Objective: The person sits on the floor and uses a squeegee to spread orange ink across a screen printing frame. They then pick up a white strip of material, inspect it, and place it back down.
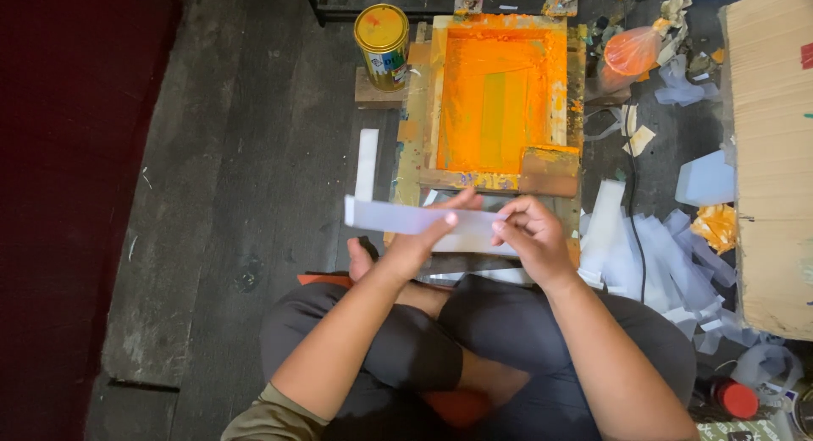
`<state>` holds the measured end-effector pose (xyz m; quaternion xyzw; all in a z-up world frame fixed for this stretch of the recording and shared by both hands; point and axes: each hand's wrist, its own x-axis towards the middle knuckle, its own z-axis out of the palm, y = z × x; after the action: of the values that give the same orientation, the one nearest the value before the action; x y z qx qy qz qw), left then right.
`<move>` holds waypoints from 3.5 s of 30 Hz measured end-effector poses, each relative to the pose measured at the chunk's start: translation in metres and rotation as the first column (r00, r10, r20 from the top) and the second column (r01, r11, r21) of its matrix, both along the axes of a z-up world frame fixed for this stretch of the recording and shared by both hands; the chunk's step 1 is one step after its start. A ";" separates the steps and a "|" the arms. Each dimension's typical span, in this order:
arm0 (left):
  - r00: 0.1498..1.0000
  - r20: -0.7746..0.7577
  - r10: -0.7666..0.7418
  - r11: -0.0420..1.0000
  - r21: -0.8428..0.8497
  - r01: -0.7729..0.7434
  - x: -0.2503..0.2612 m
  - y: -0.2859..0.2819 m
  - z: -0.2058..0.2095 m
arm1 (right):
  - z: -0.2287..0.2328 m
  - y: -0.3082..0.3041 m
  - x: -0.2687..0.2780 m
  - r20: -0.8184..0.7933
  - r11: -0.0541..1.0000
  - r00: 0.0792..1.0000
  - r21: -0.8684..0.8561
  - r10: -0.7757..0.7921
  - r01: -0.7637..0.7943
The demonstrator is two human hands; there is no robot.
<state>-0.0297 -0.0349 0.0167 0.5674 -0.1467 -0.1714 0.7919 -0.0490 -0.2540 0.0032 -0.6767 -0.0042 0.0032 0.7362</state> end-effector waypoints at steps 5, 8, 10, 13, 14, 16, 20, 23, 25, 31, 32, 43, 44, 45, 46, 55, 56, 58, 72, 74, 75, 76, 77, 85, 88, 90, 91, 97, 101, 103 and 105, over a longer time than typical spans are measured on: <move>0.998 0.061 0.023 0.988 0.152 -0.032 -0.013 -0.013 0.014 | 0.022 0.016 -0.006 0.013 0.995 0.995 -0.004 0.097 -0.097; 0.991 0.104 0.079 0.973 0.208 -0.099 -0.015 -0.016 0.006 | 0.023 0.018 -0.007 0.016 0.991 0.991 -0.014 0.137 -0.136; 0.990 0.104 0.092 0.958 0.260 -0.117 -0.014 -0.015 0.006 | 0.014 0.014 -0.005 0.012 0.987 0.988 -0.042 0.153 -0.153; 0.968 0.188 0.166 0.948 0.241 -0.209 -0.009 -0.016 0.018 | 0.010 0.009 -0.001 0.024 0.985 0.989 -0.099 0.144 -0.140; 0.961 0.200 0.189 0.940 0.247 -0.236 -0.008 -0.016 0.016 | 0.011 0.009 -0.002 0.021 0.985 0.992 -0.119 0.126 -0.122; 0.954 0.213 0.211 0.932 0.252 -0.262 -0.006 -0.014 0.012 | 0.013 0.009 -0.002 0.018 0.985 0.994 -0.139 0.107 -0.104; 0.958 0.022 0.285 0.858 0.439 -0.266 -0.002 -0.002 0.012 | 0.017 0.006 -0.002 -0.005 0.995 1.000 -0.098 0.026 -0.026; 0.933 -0.076 0.351 0.814 0.518 -0.264 -0.004 0.006 0.028 | 0.022 0.002 0.000 -0.010 0.997 1.000 -0.076 -0.026 0.025; 0.915 -0.122 0.385 0.796 0.545 -0.263 -0.004 0.010 0.038 | 0.023 -0.002 0.002 -0.009 0.996 0.999 -0.068 -0.051 0.050; 0.856 -0.164 0.491 0.807 0.456 -0.375 0.010 0.021 0.053 | 0.015 -0.015 0.008 0.007 0.988 0.990 -0.070 -0.138 0.138; 0.836 -0.177 0.520 0.805 0.429 -0.410 0.013 0.022 0.055 | 0.015 -0.017 0.010 0.011 0.986 0.987 -0.059 -0.158 0.158; 0.800 -0.222 0.557 0.827 0.231 -0.512 0.023 0.023 0.034 | 0.011 -0.028 0.020 -0.026 0.982 0.983 0.037 -0.183 0.184; 0.803 -0.249 0.542 0.840 0.198 -0.506 0.022 0.022 0.031 | 0.011 -0.029 0.020 -0.044 0.984 0.985 0.053 -0.166 0.168; 0.805 -0.276 0.525 0.851 0.164 -0.499 0.021 0.021 0.027 | 0.011 -0.029 0.020 -0.061 0.986 0.987 0.068 -0.149 0.153; 0.810 -0.271 0.520 0.854 0.161 -0.494 0.019 0.019 0.028 | 0.009 -0.029 0.020 -0.055 0.985 0.986 0.069 -0.156 0.159; 0.860 -0.232 0.454 0.889 0.056 -0.454 0.007 0.017 0.009 | -0.004 -0.047 0.032 -0.045 0.957 0.965 0.118 -0.260 0.264; 0.881 -0.200 0.429 0.903 0.087 -0.420 0.005 0.013 0.001 | 0.002 -0.050 0.037 -0.030 0.965 0.971 0.108 -0.239 0.241; 0.899 -0.162 0.407 0.912 0.116 -0.393 -0.004 0.005 0.002 | 0.028 -0.052 0.046 -0.006 0.973 0.977 0.098 -0.211 0.211; 0.974 -0.197 0.113 0.985 0.150 -0.084 -0.081 -0.036 0.026 | 0.085 -0.044 0.078 0.022 0.972 0.976 -0.106 0.215 -0.212; 0.972 -0.206 0.114 0.985 0.152 -0.083 -0.082 -0.035 0.034 | 0.085 -0.048 0.083 0.013 0.960 0.969 -0.140 0.247 -0.242; 0.971 -0.210 0.112 0.985 0.153 -0.080 -0.083 -0.034 0.039 | 0.086 -0.051 0.085 0.008 0.947 0.961 -0.176 0.275 -0.270; 0.971 -0.209 0.113 0.985 0.153 -0.081 -0.081 -0.035 0.038 | 0.091 -0.056 0.086 0.009 0.946 0.961 -0.177 0.276 -0.270; 0.973 -0.207 0.102 0.988 0.136 -0.075 -0.081 -0.035 0.038 | 0.096 -0.060 0.087 -0.052 0.903 0.964 -0.342 0.259 -0.261; 0.976 -0.207 0.064 0.992 0.124 -0.039 -0.084 -0.047 0.013 | 0.065 -0.066 0.103 -0.249 0.203 0.916 -0.925 0.315 -0.322; 0.972 -0.233 0.024 0.995 0.101 0.000 -0.089 -0.047 0.025 | 0.059 -0.051 0.104 -0.395 -0.049 0.880 -0.917 0.264 -0.397; 0.977 -0.214 0.021 0.995 0.100 0.001 -0.091 -0.044 0.024 | 0.057 -0.043 0.104 -0.402 -0.084 0.873 -0.915 0.278 -0.394; 0.976 -0.216 0.021 0.995 0.101 0.001 -0.092 -0.042 0.027 | 0.057 -0.041 0.103 -0.403 -0.083 0.872 -0.914 0.279 -0.396; 0.985 -0.172 0.027 0.992 0.124 -0.005 -0.094 -0.036 0.029 | 0.040 -0.036 0.105 -0.336 -0.076 0.878 -0.941 0.341 -0.331; 0.987 -0.159 0.021 0.990 0.142 0.001 -0.095 -0.033 0.030 | 0.020 -0.042 0.111 -0.220 -0.056 0.880 -0.975 0.420 -0.217; 0.988 -0.151 0.020 0.988 0.155 0.003 -0.095 -0.033 0.030 | 0.013 -0.045 0.113 -0.202 -0.050 0.878 -0.979 0.435 -0.200; 0.988 -0.153 0.017 0.988 0.153 0.007 -0.095 -0.032 0.025 | 0.006 -0.048 0.115 -0.132 -0.015 0.870 -0.990 0.475 -0.142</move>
<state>-0.1251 -0.0664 0.0419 0.6121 -0.0698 -0.2234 0.7553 0.0662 -0.3018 0.0094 -0.9651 -0.2421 0.0860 0.0498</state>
